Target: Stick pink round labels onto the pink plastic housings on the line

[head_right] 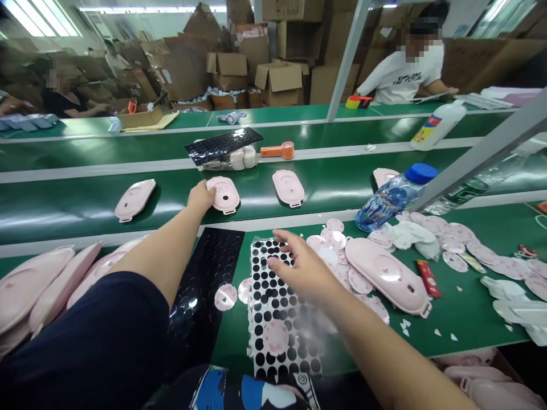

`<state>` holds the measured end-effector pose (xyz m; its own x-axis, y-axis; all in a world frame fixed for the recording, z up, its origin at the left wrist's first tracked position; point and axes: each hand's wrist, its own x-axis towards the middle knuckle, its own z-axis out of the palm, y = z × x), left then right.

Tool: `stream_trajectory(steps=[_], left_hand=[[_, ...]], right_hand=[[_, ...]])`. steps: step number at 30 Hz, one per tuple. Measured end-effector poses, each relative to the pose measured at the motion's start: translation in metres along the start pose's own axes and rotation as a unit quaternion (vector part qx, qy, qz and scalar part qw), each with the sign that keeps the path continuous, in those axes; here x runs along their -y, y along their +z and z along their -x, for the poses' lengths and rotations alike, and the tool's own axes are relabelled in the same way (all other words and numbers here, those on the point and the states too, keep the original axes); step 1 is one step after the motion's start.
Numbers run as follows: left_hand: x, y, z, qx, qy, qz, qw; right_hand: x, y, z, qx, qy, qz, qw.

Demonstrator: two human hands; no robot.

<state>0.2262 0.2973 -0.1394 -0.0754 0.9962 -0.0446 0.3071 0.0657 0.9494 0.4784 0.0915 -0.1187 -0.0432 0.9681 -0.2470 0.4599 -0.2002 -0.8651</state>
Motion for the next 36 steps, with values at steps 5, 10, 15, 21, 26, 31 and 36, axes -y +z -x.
stream_trajectory(steps=[5,10,15,21,26,31,36], left_hand=[[-0.019,0.025,0.016,0.002,0.016,-0.147,0.989],[-0.035,0.072,0.071,0.109,0.131,-0.166,0.971],[-0.004,0.052,0.12,0.122,0.037,-0.014,0.992],[0.013,0.068,0.164,0.133,-0.245,0.378,0.883],[0.019,0.077,0.182,0.005,-0.251,0.447,0.858],[0.031,0.058,0.195,0.034,-0.318,0.417,0.851],[0.028,0.045,0.206,0.055,-0.327,0.392,0.858]], right_hand=[[0.003,-0.045,-0.104,-0.174,0.054,0.027,0.983],[0.0,-0.04,-0.198,-0.209,0.139,-0.017,0.968],[0.004,-0.039,-0.187,-0.121,0.141,-0.117,0.976],[-0.004,-0.005,-0.073,0.089,0.044,-0.172,0.98],[-0.043,0.008,-0.059,0.024,-0.047,0.227,0.972],[-0.059,0.001,-0.079,0.058,-0.099,0.359,0.926],[-0.047,0.004,-0.077,0.08,-0.137,0.455,0.876]])
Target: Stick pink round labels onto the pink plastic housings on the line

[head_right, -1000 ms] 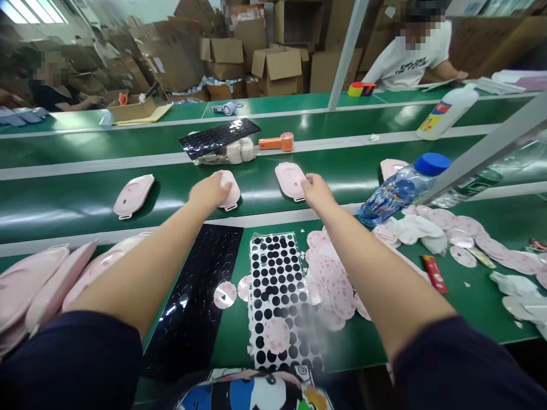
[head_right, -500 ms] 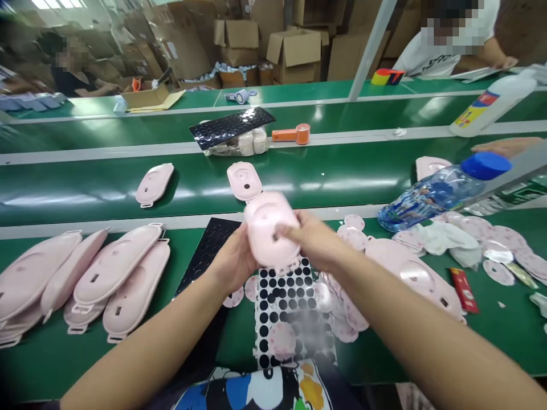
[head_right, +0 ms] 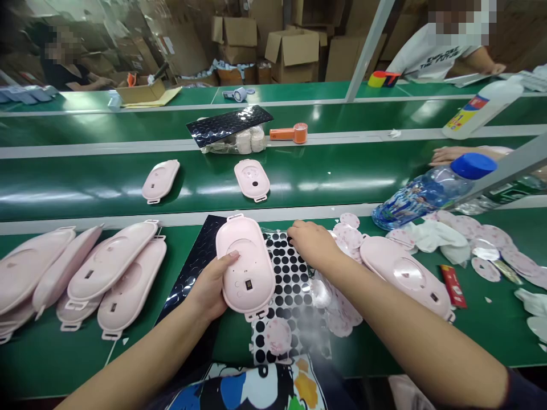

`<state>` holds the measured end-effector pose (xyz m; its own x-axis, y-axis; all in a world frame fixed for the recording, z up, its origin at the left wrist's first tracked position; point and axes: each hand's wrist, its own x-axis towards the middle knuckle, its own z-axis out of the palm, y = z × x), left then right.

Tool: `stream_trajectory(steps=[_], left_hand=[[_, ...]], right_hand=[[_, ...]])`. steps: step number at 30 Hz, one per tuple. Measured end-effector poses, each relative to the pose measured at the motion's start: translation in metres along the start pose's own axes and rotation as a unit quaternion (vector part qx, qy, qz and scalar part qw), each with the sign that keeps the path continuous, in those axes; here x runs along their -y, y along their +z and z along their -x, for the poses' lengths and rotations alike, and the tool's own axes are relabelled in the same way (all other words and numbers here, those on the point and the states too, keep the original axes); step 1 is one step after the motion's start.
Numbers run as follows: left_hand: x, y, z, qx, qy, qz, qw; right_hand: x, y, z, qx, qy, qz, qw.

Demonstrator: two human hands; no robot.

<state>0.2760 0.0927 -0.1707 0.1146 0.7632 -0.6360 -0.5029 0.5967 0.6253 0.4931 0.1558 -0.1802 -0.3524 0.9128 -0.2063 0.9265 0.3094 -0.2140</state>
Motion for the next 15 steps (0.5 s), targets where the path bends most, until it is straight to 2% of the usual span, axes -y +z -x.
stream_trajectory(steps=[6,15], left_hand=[[0.004,-0.002,0.005,0.026,0.002,-0.019,0.999],[0.0,-0.013,0.011,0.016,0.002,-0.014,1.0]], right_hand=[[-0.001,-0.003,-0.006,0.026,-0.033,0.046,0.998],[-0.017,-0.009,-0.018,0.084,-0.104,0.042,0.99]])
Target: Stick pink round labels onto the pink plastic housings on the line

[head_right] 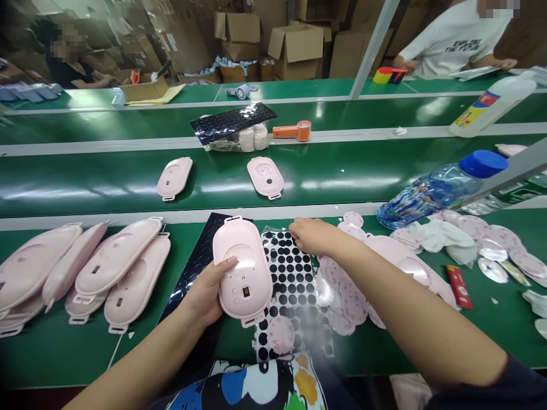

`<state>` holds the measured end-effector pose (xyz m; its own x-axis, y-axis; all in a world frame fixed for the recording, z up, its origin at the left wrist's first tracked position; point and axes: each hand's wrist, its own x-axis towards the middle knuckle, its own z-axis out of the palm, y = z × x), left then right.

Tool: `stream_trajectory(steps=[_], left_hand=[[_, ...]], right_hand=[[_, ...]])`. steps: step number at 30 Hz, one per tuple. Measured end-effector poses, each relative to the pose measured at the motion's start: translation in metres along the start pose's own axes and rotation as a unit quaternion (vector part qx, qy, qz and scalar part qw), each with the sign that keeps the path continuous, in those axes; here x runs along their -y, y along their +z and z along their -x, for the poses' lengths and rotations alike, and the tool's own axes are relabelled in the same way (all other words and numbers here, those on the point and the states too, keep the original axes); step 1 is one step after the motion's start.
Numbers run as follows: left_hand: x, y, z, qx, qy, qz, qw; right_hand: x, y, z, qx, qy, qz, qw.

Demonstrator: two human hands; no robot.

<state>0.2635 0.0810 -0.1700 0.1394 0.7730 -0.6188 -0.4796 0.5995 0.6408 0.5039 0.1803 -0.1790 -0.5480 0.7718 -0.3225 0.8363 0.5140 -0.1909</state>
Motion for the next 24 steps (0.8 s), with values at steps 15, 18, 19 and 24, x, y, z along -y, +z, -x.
stream_trajectory(steps=[15,18,19,24], left_hand=[[0.015,0.025,-0.038,0.02,-0.107,0.05,0.993],[0.017,0.03,-0.041,-0.021,-0.084,0.055,0.995],[0.017,0.031,-0.041,-0.029,-0.08,0.053,0.995],[0.018,0.035,-0.038,-0.044,-0.072,0.047,0.995]], right_hand=[[-0.002,-0.012,-0.002,0.051,-0.057,0.003,0.997],[-0.006,-0.014,-0.005,0.077,-0.074,0.009,0.994],[-0.008,-0.014,-0.004,0.078,-0.081,0.009,0.994],[-0.017,-0.011,0.003,0.048,-0.1,-0.008,0.994]])
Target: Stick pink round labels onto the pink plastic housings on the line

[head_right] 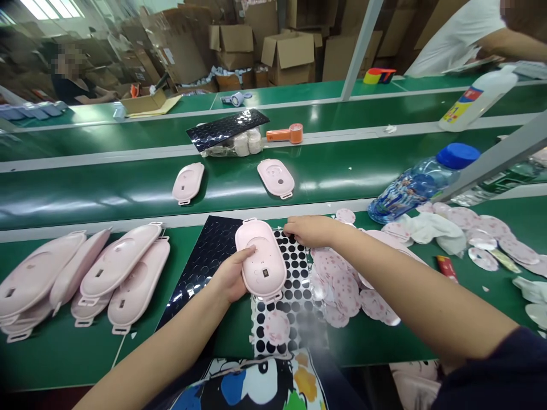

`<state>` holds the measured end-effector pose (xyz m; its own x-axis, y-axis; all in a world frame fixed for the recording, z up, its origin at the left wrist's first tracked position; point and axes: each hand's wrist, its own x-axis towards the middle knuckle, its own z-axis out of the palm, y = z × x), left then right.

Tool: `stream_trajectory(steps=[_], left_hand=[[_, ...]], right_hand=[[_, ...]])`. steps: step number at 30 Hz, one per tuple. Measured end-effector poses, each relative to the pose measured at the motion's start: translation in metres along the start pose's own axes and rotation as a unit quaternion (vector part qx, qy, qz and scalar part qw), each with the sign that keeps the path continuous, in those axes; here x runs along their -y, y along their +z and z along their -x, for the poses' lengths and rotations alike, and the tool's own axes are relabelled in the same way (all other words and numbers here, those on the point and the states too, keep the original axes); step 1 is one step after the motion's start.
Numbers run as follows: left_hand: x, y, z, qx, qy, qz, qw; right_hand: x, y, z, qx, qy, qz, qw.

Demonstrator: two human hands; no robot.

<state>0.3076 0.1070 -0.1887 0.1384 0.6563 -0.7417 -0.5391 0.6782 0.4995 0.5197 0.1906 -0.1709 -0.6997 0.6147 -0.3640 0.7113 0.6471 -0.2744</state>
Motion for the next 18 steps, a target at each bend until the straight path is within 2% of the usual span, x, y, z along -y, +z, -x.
stream_trajectory(steps=[8,18], left_hand=[[0.003,-0.001,-0.001,-0.002,0.013,0.002,1.0],[0.004,0.0,-0.001,0.003,0.02,0.003,1.0]], right_hand=[[0.003,-0.003,-0.008,0.005,0.021,-0.003,1.0],[0.001,-0.006,-0.012,0.011,-0.033,-0.025,0.999]])
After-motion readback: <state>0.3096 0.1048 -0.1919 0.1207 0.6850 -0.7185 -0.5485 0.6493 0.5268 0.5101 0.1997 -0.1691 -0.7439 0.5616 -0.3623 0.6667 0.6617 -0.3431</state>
